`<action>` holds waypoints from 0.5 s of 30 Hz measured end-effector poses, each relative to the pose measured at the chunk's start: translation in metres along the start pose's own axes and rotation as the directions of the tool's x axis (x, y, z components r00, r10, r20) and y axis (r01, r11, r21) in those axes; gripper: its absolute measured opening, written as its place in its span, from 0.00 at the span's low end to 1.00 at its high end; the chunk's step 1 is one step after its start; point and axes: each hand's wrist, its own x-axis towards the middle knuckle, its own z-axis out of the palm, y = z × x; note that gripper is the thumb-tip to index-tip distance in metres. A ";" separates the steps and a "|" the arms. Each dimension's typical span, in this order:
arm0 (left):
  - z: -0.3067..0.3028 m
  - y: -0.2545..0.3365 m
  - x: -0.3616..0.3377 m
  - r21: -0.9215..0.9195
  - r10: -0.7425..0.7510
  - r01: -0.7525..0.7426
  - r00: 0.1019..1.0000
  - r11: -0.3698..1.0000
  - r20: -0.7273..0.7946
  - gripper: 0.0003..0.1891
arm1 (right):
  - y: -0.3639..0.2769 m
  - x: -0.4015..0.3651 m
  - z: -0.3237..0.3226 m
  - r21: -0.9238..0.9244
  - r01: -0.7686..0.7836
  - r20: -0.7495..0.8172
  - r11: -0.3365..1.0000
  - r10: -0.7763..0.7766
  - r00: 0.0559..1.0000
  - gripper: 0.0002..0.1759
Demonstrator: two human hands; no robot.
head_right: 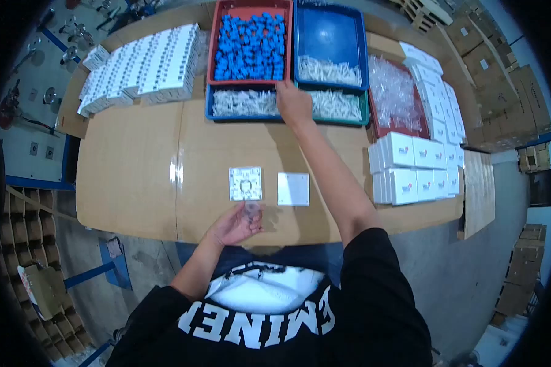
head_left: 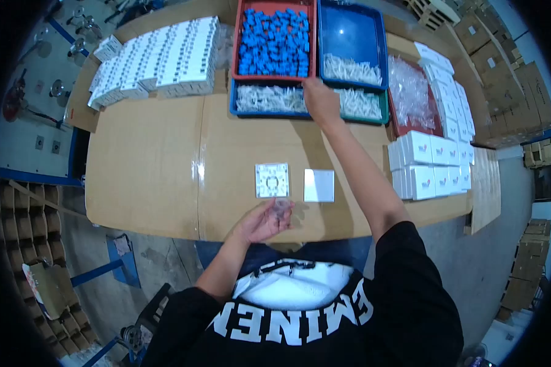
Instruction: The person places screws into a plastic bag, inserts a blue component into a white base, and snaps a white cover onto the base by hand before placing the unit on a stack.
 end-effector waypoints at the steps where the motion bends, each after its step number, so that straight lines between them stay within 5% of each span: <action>1: 0.010 -0.005 -0.002 0.015 0.034 -0.033 0.995 0.999 -0.091 0.33 | -0.008 -0.009 -0.013 0.068 -0.022 -0.090 0.997 0.028 0.996 0.10; 3: 0.006 0.001 -0.009 0.053 0.075 -0.065 0.977 0.996 -0.199 0.33 | -0.032 -0.021 -0.028 0.324 -0.051 -0.152 0.945 0.105 0.983 0.08; 6: 0.007 -0.004 -0.006 0.067 0.063 -0.060 0.997 0.996 -0.044 0.33 | -0.057 -0.074 -0.055 0.451 -0.169 -0.003 0.876 0.191 0.982 0.09; 8: 0.009 -0.005 -0.005 0.083 0.069 -0.064 0.996 0.994 -0.062 0.33 | -0.080 -0.112 -0.082 0.599 -0.456 0.374 0.658 0.274 0.886 0.10; 10: 0.015 -0.006 -0.004 0.077 0.103 -0.095 0.990 0.992 -0.100 0.30 | -0.089 -0.154 -0.082 0.787 -0.382 0.344 0.484 0.170 0.923 0.10; 15: 0.018 -0.011 -0.002 0.142 0.163 -0.146 0.979 0.979 -0.124 0.28 | -0.109 -0.201 -0.130 0.710 -0.621 0.609 0.333 0.152 0.778 0.11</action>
